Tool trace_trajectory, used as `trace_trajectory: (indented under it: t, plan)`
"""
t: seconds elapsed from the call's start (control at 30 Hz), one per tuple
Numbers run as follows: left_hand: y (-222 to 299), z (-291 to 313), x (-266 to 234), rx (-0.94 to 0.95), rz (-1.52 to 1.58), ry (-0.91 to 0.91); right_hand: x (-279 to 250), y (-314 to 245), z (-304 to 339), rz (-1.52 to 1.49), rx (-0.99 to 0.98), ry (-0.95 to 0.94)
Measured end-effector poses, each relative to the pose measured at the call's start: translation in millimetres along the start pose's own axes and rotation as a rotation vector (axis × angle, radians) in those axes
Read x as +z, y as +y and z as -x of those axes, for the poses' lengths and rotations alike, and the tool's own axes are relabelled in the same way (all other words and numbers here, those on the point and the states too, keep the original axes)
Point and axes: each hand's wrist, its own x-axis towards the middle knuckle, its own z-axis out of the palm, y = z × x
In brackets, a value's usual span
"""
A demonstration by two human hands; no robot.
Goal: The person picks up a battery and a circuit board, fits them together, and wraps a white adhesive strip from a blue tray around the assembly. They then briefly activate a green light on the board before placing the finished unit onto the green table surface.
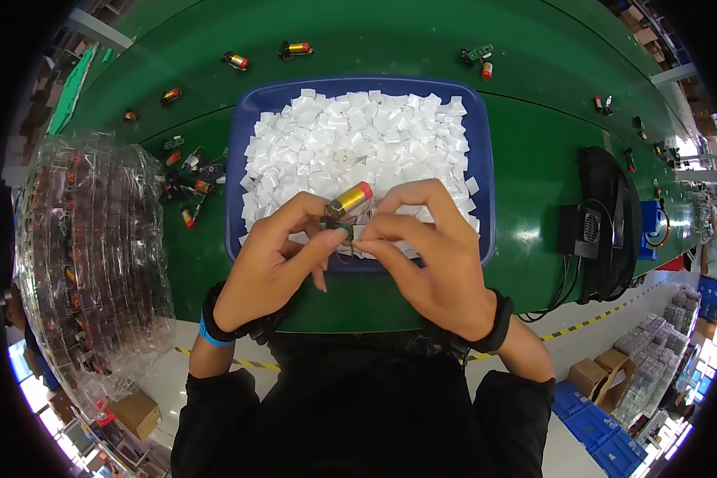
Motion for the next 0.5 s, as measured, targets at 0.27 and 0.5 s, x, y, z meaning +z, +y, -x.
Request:
trace_trajectory:
  t: [0.27, 0.5]
  plan:
    - [1, -7, 5, 0.124, -0.331, 0.219, 0, 29, -26, -0.316, 0.469, 0.064]
    - [-3, -5, -2, 0.083, -0.322, 0.178, -5, 19, -38, 0.083, 0.044, 0.010]
